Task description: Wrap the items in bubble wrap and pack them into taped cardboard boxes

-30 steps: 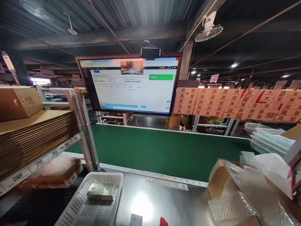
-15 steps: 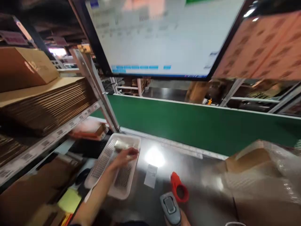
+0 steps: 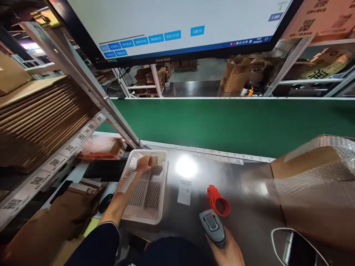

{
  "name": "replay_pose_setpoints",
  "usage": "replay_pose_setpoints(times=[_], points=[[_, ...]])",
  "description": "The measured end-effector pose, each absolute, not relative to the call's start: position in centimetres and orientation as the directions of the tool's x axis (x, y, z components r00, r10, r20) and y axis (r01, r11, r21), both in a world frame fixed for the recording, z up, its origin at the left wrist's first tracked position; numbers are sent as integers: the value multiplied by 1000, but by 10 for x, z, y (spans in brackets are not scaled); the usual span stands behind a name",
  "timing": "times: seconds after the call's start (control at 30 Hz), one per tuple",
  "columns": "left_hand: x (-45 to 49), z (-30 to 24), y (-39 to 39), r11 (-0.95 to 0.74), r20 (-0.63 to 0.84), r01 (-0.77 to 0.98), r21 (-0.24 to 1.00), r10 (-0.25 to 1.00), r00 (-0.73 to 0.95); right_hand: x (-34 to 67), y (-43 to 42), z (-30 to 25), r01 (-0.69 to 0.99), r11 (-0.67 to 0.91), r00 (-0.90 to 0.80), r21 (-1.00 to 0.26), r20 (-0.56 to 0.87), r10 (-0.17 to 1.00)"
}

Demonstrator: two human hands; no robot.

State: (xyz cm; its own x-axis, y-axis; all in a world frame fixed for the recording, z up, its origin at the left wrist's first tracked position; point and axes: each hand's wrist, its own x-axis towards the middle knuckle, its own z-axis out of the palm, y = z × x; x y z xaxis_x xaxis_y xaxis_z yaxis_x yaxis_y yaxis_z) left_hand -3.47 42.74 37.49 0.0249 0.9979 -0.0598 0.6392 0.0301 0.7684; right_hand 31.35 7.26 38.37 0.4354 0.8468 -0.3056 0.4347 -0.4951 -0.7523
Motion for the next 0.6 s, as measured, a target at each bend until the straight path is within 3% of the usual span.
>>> replay_pose_setpoints(times=[0.17, 0.3, 0.47, 0.6], points=[[-43, 379, 410, 219, -100, 463, 859, 959, -266, 304, 97, 405, 482, -429, 285, -764, -326, 901], [-16, 394, 391, 345, -213, 355, 869, 908, -360, 282, 115, 431, 630, -301, 131, -716, -283, 950], [64, 435, 353, 326, -128, 666, 671, 935, -330, 239, 129, 467, 920, -192, 53, -342, -378, 924], [115, 456, 322, 191, -76, 827, 529, 981, -177, 219, 134, 475, 955, -83, -32, -284, -377, 926]])
